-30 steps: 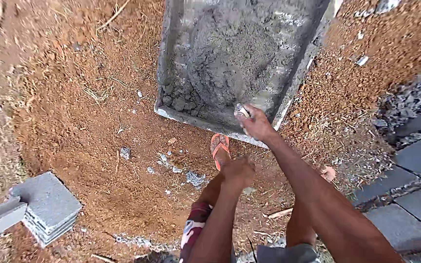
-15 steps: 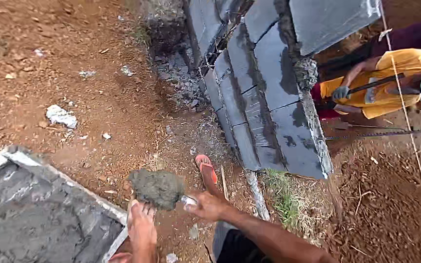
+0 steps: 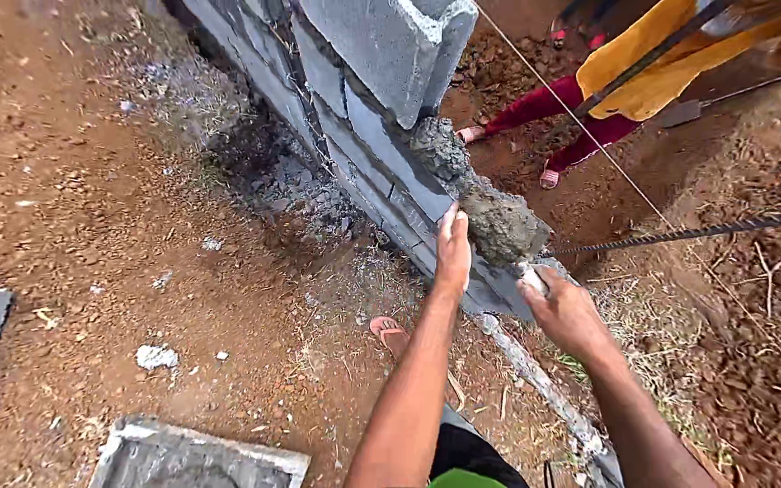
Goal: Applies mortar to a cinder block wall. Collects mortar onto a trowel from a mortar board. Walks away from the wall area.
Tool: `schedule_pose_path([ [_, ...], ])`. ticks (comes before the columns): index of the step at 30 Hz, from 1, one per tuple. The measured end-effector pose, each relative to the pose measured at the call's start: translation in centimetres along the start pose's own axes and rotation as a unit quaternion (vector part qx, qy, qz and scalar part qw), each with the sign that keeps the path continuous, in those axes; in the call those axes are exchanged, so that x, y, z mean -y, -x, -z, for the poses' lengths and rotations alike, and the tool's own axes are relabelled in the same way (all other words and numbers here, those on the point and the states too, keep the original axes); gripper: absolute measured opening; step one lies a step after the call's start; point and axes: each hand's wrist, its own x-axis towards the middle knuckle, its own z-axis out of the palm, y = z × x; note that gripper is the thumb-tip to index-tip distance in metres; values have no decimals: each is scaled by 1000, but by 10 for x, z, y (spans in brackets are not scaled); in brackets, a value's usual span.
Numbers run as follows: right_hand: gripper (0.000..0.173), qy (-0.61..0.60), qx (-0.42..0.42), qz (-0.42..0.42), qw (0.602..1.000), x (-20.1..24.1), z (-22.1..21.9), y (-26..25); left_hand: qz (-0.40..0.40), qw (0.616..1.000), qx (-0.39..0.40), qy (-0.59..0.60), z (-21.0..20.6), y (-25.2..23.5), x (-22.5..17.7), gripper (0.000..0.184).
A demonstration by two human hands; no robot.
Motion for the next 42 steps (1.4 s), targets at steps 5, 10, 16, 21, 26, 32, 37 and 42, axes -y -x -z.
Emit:
schedule_pose_path([
  [5, 46, 34, -56, -58, 996, 26, 0, -60, 43, 993, 20, -107, -23, -38, -20, 59],
  [10, 55, -11, -88, -62, 994, 21, -43, -84, 33, 992, -18, -117, -17, -72, 12, 55],
  [16, 57, -60, -145, -61, 986, 5, -80, -67, 17, 991, 16, -131, -7, -74, 10, 52],
  [21, 55, -38, -222, 15, 974, -11, -70, -39, 38, 985, 39, -161, 48, -16, -5, 48],
  [26, 61, -62, -137, 79, 985, 9, -118, 30, 122, 970, -133, -164, 201, 104, 84, 40],
  [32, 62, 181, 324, 123, 920, 38, -334, 85, 317, 868, -358, -131, 376, 365, 183, 39],
  [37, 69, 388, 444, 299, 750, 131, -529, 188, 363, 811, -455, -56, 441, 535, 274, 41],
  [42, 59, 456, 408, 428, 665, 241, -711, 282, 366, 844, -390, -21, 466, 599, 327, 43],
])
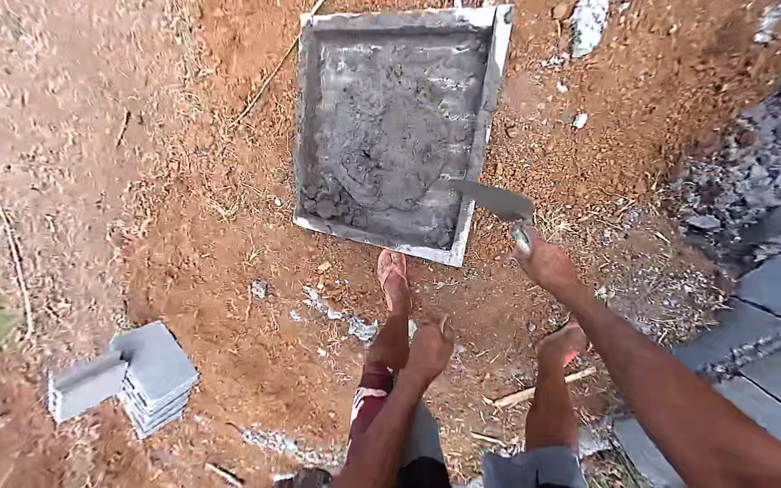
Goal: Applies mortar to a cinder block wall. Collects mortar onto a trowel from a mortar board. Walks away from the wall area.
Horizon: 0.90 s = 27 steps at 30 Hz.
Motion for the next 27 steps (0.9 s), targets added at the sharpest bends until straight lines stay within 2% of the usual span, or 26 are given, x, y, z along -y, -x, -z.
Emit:
schedule_pose_path([
  [3, 59, 38, -80, 27, 996, 72, 15, -97, -29, 996, 81, 2, 21, -15, 24, 45],
  [6, 63, 31, -135, -11, 990, 147, 32, -164, -21, 989, 139, -41, 60, -34, 29, 47],
  [9, 67, -24, -176, -64, 982, 213, 12, -207, -46, 995, 92, -13, 101, -47, 34, 46],
  [12, 61, 10, -152, -73, 986, 264, -54, -210, -53, 996, 55, 36, 122, -52, 52, 44],
  [14, 57, 81, -101, -63, 990, 273, -97, -192, -39, 996, 75, 28, 121, -51, 60, 43],
  [16, 55, 118, -68, -56, 989, 266, -117, -170, -34, 993, 114, 26, 117, -48, 63, 44],
  [19, 54, 78, -80, -46, 993, 240, -123, -128, -33, 988, 145, 37, 112, -47, 60, 44],
  [21, 56, 54, -96, -76, 991, 219, -113, -107, -23, 986, 162, 23, 113, -46, 54, 45],
  [24, 62, 7, -120, -163, 979, 203, -94, -105, -16, 985, 169, 7, 115, -48, 53, 46],
  [27, 61, -46, -88, -200, 975, 220, -123, -114, 5, 981, 195, -20, 116, -46, 60, 48],
])
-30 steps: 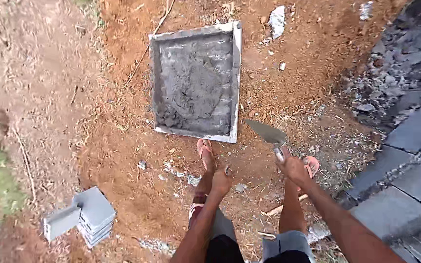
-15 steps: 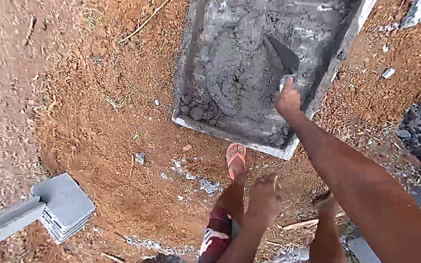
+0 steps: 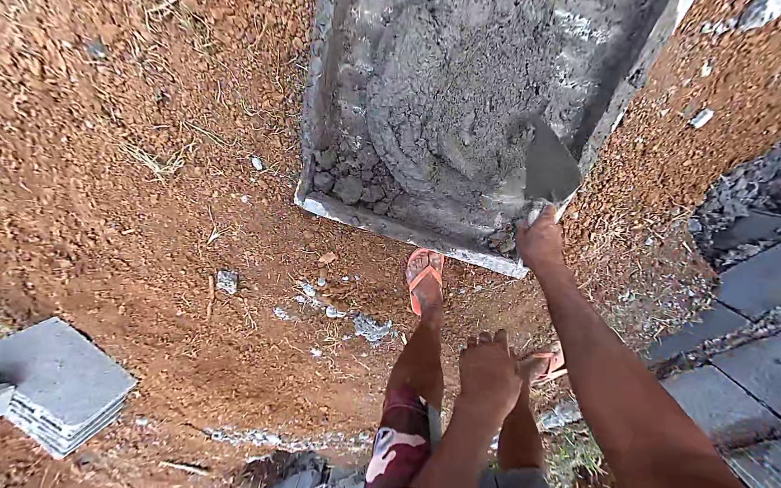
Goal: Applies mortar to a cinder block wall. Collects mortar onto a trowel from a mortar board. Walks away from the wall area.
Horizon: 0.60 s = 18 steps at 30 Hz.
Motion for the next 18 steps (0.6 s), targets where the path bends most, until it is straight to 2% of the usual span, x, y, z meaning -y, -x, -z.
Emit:
schedule_pose_path([
  [4, 62, -98, 122, 16, 988, 45, -63, 23, 27, 999, 7, -32, 12, 5, -1, 47],
  [7, 59, -181, 162, 22, 970, 36, -82, 18, 26, 999, 7, -34, 9, 2, 6, 48],
  [9, 61, -149, 179, 19, 972, 19, -80, 13, 25, 999, 12, -29, 11, -2, 6, 48],
  [12, 62, -76, 159, 19, 984, 13, -67, 19, 26, 999, 14, -28, 18, -2, 4, 48],
  [15, 55, -68, 142, 42, 987, 31, -61, 13, 23, 999, 19, -22, 23, -2, 0, 48],
  [18, 57, -88, 142, 77, 983, 72, -54, -18, 16, 999, 17, -32, 21, -4, -2, 48],
])
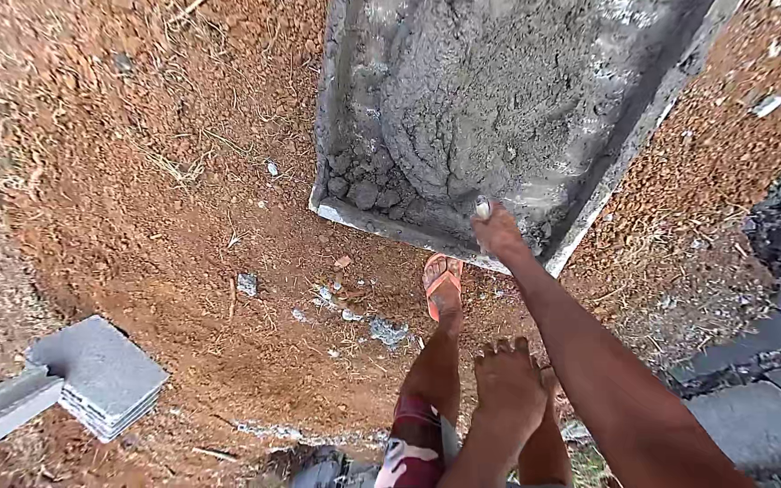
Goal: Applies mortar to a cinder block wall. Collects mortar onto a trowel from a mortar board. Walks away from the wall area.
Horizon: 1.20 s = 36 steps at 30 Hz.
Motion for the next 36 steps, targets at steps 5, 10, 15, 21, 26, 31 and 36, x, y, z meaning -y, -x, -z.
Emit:
schedule_pose_path([
  [5, 45, -140, 43, 36, 989, 40, 8, -26, 14, 1000, -19, -20, -6, -6, 4, 48],
  [10, 32, -224, 106, 91, 965, 6, 38, 31, 28, 999, -38, -20, -9, -10, 1, 47],
  [15, 45, -191, 85, 130, 969, -36, 85, 110, 7, 994, -108, 23, -35, -17, 6, 45],
  [21, 52, -173, 67, 147, 972, -142, 135, 222, -25, 985, -171, 30, -92, -21, 22, 42],
  [26, 61, -235, 5, 150, 960, -303, 162, 352, -90, 976, -193, -40, -145, 6, 10, 40],
  [31, 57, -314, -52, 55, 946, -475, 163, 487, -106, 969, -178, -133, -210, 40, -52, 38],
  [36, 59, -308, -118, -100, 939, -611, 163, 563, -119, 964, -171, -165, -261, 84, -113, 38],
])
